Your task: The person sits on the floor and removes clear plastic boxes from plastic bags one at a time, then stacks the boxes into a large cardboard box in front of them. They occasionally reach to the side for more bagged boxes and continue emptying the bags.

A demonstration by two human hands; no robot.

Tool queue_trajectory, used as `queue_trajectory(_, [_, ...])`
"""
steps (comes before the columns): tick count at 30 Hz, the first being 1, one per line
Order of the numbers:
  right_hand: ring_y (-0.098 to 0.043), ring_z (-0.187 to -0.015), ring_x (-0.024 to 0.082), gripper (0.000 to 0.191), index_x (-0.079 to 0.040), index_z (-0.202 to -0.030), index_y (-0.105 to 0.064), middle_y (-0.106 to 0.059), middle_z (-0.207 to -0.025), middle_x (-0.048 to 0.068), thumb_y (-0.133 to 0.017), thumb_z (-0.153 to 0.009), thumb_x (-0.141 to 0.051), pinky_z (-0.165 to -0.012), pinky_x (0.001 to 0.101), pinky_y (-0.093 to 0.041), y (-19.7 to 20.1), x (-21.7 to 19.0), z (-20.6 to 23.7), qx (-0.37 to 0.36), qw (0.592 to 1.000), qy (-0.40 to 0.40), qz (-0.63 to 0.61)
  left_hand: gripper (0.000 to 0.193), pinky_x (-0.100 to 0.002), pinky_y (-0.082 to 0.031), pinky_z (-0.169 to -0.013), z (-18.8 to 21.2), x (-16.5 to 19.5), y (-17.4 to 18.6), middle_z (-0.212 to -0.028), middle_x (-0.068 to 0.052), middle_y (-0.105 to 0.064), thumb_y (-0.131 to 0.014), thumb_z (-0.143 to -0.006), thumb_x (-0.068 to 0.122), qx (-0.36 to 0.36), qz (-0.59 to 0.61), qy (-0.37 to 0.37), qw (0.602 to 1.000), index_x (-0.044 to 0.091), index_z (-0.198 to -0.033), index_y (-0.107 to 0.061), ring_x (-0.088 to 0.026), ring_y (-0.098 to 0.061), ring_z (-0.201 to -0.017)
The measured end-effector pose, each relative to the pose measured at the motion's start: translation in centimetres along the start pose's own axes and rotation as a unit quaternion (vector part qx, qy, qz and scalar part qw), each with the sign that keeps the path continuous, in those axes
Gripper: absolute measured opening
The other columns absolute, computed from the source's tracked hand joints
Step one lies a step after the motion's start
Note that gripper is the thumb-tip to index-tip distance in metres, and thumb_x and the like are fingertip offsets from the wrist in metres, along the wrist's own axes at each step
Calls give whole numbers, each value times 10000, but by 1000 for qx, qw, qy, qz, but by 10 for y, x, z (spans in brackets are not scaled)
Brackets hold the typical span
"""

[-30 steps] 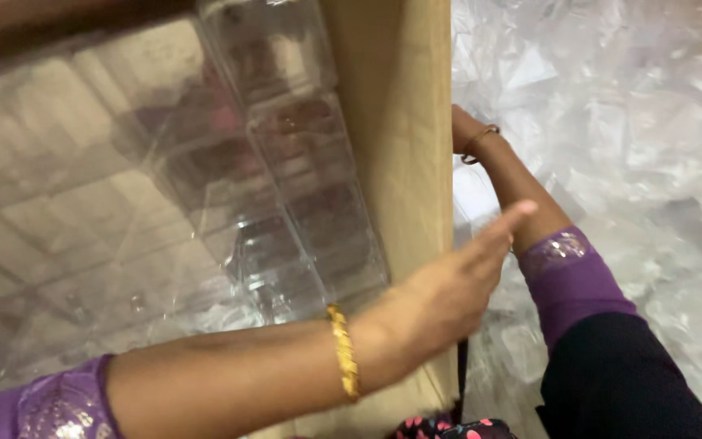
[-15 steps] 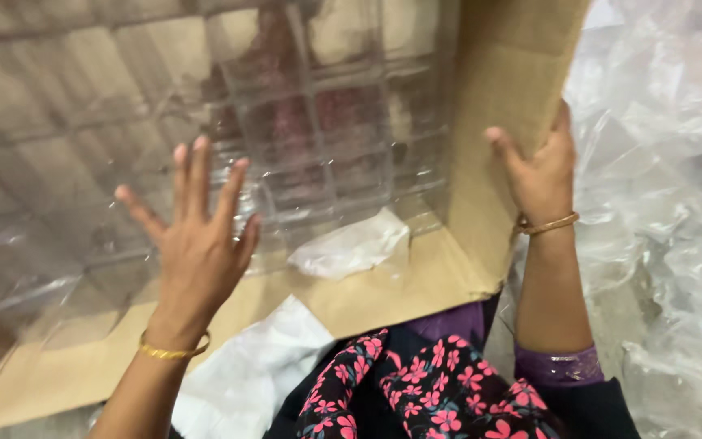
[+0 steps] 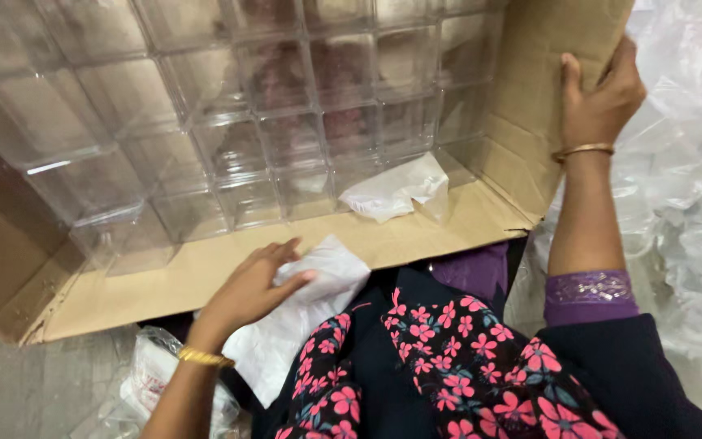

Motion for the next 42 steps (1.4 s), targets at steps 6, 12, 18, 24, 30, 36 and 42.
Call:
queue_trajectory(6, [-632,-1194,337,203,-19,-1258,-650,-672,-1193,173,-631,-1056,-3,-1030,434,-501,-2,-92,70,-96,981,47,-162,343,-423,-532,-867,-66,-22,-49,-1007,-167,-720,-774,-820,315,-13,-26,-19,999,58,-1046,-741,-329,-687,-979])
queue_trajectory(12, [-603,-970,378,483,-42,-1068,-729,-663,-990,159,-807,-649,-271,-850,518,-465,-64,-185,184,-339,910,145,-188,257,-366,-507,-694,-61,-67,-19,-857,-100,-652,-754,-854,257,42,93,21,995,37,-970,-691,-224,-586,-769])
queue_trajectory(18, [-675,-924,254,96,-118,-1007,-754,-684,-953,69,-729,-916,-141,-835,398,-555,-99,-178,206,-421,868,2,-263,330,-349,-447,-655,-43,-59,0,-845,-76,-583,-752,-922,298,-17,128,101,986,17,-1054,-640,-162,-470,-743])
queue_trajectory(24, [-635,-842,26,209,-50,-1094,-746,-725,-945,-23,-730,-956,-206,-756,213,-528,-131,-185,205,-490,654,-238,-525,728,-344,-419,-1130,-91,-18,30,-1531,-141,-491,-758,-948,218,54,298,-99,948,27,-1545,-388,-148,-470,-1398])
queue_trajectory(30, [-607,-783,41,171,-22,-1044,-776,-723,-887,-18,-741,-980,-176,-705,218,-488,-142,-191,181,-497,639,-224,-543,373,-279,-538,-929,-136,-12,-5,-1179,-65,-724,-777,-930,164,55,432,-58,898,14,-1264,-708,-105,-655,-1025])
queue_trajectory(36, [-646,-768,38,185,-23,-1029,-765,-739,-879,-15,-776,-899,-152,-710,222,-536,-137,-183,168,-448,712,-238,-486,149,-215,-507,-774,-141,-33,-20,-979,13,-740,-763,-930,127,209,447,-29,869,33,-1045,-761,-47,-629,-865])
queue_trajectory(42, [-700,-833,80,156,-29,-1053,-769,-778,-924,40,-757,-949,-144,-759,250,-558,-96,-182,126,-324,845,-179,-385,248,-237,-421,-676,-121,-25,2,-852,1,-609,-677,-1076,257,363,359,6,860,21,-1074,-751,-61,-500,-752])
Point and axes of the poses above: each hand's wrist, its own z-axis away from the middle knuckle, its own y-axis out of the back of the hand, x = y × z, the point moved 5 cm from there along -z, towards the middle knuckle
